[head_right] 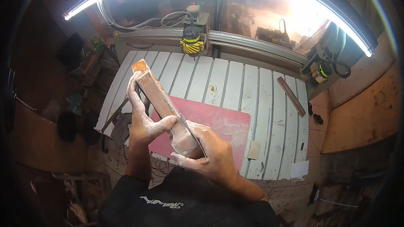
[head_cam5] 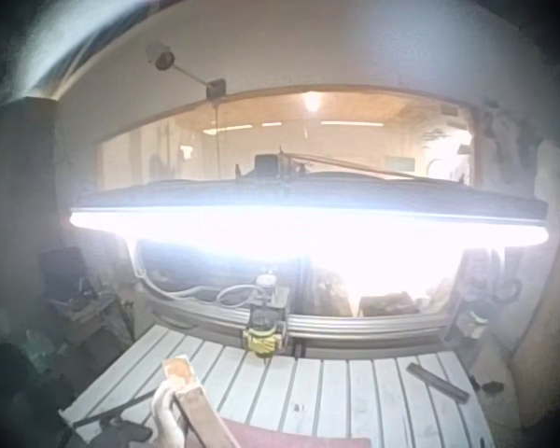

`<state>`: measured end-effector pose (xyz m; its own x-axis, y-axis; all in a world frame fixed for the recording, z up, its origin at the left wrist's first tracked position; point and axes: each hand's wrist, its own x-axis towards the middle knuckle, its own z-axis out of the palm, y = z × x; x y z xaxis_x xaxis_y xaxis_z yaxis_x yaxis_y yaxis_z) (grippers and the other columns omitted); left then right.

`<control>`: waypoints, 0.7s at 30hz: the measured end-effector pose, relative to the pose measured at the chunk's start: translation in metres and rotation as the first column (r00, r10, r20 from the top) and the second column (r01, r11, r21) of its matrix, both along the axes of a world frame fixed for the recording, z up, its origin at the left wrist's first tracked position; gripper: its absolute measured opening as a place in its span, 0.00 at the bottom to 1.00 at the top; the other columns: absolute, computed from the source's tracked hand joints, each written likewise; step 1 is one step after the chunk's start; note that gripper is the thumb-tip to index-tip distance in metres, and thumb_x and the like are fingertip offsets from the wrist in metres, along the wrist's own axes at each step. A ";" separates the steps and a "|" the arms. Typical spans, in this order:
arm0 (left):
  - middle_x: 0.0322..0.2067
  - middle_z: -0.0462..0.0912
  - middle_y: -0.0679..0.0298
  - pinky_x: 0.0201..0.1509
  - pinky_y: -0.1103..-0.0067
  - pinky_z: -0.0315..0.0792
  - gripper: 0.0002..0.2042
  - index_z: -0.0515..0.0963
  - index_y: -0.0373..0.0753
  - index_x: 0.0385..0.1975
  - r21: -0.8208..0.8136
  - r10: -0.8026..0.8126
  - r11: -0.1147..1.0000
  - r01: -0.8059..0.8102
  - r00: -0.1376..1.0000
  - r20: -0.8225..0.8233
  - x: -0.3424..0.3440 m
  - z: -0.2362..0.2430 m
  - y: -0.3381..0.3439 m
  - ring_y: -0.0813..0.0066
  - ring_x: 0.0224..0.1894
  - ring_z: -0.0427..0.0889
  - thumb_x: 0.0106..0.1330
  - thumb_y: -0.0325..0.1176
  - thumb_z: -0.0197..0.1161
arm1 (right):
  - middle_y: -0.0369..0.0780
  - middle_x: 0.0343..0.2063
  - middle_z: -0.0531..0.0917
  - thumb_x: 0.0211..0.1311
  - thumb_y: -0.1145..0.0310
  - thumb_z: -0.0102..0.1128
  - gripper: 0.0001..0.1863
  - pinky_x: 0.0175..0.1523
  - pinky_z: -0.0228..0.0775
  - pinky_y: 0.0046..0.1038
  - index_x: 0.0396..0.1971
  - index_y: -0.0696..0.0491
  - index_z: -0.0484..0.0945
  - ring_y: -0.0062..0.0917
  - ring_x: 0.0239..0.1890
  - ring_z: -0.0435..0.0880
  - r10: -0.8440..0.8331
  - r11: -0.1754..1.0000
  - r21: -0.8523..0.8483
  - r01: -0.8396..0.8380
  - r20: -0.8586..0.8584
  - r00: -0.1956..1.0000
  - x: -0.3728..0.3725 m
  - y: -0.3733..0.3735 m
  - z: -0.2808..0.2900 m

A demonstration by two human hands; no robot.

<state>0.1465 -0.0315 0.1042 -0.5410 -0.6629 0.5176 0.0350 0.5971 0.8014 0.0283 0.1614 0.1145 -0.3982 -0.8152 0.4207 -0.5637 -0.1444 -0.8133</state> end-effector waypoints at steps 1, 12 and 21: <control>0.71 0.52 0.47 0.82 0.56 0.52 0.60 0.48 0.34 0.77 0.038 0.000 0.999 0.000 1.000 0.007 0.001 -0.001 -0.002 0.51 0.78 0.52 0.49 0.45 0.82 | 0.51 0.53 0.87 0.47 0.61 0.89 0.39 0.55 0.85 0.37 0.58 0.60 0.80 0.40 0.52 0.91 -0.002 1.000 0.006 0.002 0.003 1.000 0.001 0.000 -0.001; 0.79 0.35 0.44 0.84 0.54 0.49 0.81 0.27 0.34 0.81 0.162 -0.145 0.975 0.150 0.988 -0.044 0.014 -0.005 0.006 0.45 0.83 0.45 0.38 0.54 0.90 | 0.50 0.52 0.87 0.47 0.60 0.89 0.40 0.53 0.85 0.35 0.59 0.59 0.80 0.39 0.50 0.92 0.020 0.999 -0.038 -0.021 -0.015 1.000 0.003 -0.007 -0.003; 0.80 0.32 0.41 0.84 0.51 0.47 0.77 0.23 0.34 0.81 0.265 -0.190 0.950 0.166 0.980 0.065 0.031 -0.007 0.048 0.42 0.84 0.39 0.47 0.55 0.85 | 0.52 0.55 0.86 0.47 0.63 0.88 0.40 0.57 0.83 0.36 0.61 0.60 0.79 0.42 0.56 0.90 0.033 0.999 -0.042 -0.035 -0.041 0.999 0.004 -0.007 -0.007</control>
